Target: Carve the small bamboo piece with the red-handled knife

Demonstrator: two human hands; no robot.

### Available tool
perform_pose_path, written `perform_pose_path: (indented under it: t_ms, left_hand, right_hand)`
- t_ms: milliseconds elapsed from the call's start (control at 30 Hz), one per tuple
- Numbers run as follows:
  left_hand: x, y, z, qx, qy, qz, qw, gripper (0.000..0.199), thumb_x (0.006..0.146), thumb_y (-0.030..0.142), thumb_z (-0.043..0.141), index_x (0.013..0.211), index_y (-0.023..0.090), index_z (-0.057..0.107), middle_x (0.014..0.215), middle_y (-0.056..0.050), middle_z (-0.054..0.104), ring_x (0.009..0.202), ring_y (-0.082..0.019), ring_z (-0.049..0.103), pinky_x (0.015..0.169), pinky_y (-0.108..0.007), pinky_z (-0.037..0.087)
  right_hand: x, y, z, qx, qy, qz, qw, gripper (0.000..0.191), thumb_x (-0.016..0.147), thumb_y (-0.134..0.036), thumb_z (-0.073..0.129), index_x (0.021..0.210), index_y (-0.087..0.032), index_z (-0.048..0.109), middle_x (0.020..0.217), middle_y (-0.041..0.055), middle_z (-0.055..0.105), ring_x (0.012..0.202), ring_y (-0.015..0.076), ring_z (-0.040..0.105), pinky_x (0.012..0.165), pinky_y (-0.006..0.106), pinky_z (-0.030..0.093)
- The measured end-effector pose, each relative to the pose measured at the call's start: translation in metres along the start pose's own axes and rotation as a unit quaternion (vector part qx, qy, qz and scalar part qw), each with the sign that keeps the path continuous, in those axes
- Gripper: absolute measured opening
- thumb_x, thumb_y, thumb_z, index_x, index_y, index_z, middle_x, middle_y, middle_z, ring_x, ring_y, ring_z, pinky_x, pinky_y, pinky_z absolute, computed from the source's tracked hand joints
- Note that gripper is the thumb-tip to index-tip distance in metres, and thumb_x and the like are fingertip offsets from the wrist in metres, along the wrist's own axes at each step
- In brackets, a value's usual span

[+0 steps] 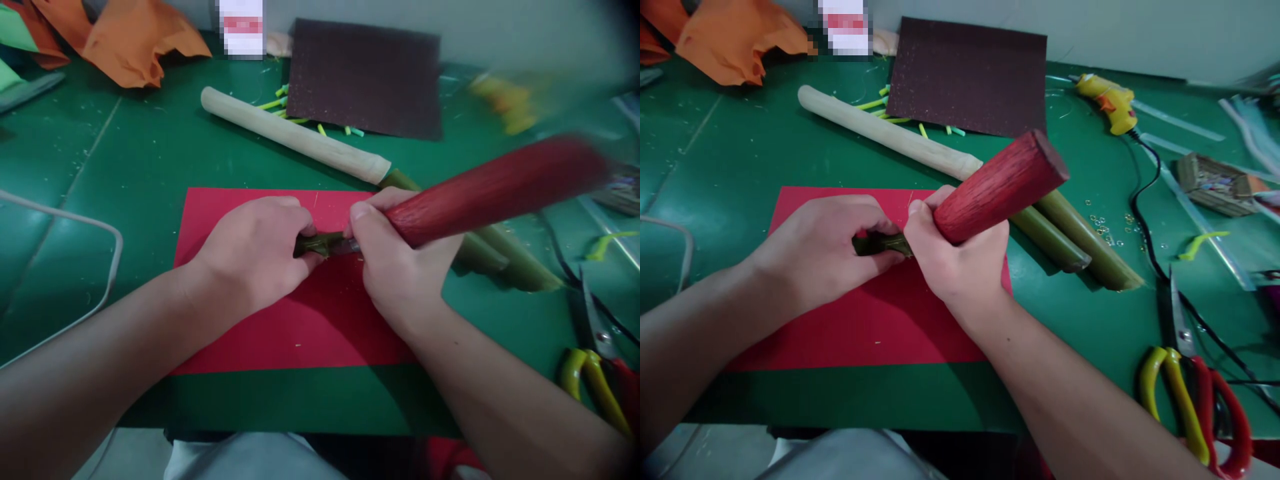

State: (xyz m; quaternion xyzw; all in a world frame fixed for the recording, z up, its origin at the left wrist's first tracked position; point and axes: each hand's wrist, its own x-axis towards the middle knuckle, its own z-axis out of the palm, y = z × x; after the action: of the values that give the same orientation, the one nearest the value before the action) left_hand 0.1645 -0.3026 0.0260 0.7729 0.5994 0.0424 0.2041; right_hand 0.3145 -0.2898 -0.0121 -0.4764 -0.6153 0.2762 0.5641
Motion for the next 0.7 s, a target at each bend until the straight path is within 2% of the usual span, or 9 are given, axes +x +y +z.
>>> perform_pose_path:
  t_ms: [133,267,567,700]
  left_hand:
    - [0.0004,-0.001,0.0009,0.001,0.007,0.006,1.0,0.021,0.086,0.037,0.06,0.09,0.02,0.071,0.092,-0.005,0.071,0.085,-0.022,0.065,0.069,-0.031,0.045]
    - [0.0009,-0.0024,0.0025,-0.01,0.014,0.012,1.0,0.021,0.087,0.038,0.059,0.088,0.02,0.071,0.091,-0.006,0.071,0.084,-0.022,0.064,0.068,-0.032,0.044]
    - [0.0002,-0.0037,0.0036,-0.012,0.024,0.013,1.0,0.021,0.086,0.038,0.061,0.084,0.019,0.07,0.088,-0.005,0.071,0.081,-0.021,0.063,0.066,-0.031,0.042]
    - [0.0009,-0.0037,0.0043,-0.017,0.023,0.01,1.0,0.02,0.085,0.037,0.061,0.083,0.019,0.07,0.088,-0.005,0.07,0.082,-0.021,0.063,0.067,-0.03,0.043]
  right_hand:
    - [-0.001,0.0,-0.0001,0.017,0.005,-0.024,1.0,0.024,0.078,-0.017,0.063,0.058,-0.025,0.051,0.056,-0.0042,0.053,0.052,0.0127,0.054,0.054,0.029,0.049]
    - [-0.0021,0.0002,-0.0004,0.013,-0.014,-0.012,1.0,0.024,0.077,-0.017,0.062,0.056,-0.024,0.054,0.056,-0.0035,0.053,0.051,0.0128,0.054,0.051,0.029,0.047]
    - [-0.0056,0.0033,0.0009,0.024,0.02,-0.032,0.999,0.02,0.08,-0.019,0.064,0.062,-0.025,0.058,0.059,-0.004,0.058,0.055,0.0124,0.057,0.056,0.028,0.05]
    - [-0.0044,0.0066,0.0022,0.051,0.022,-0.065,0.996,0.022,0.079,-0.014,0.064,0.062,-0.025,0.057,0.058,-0.0048,0.057,0.053,0.011,0.057,0.054,0.026,0.05]
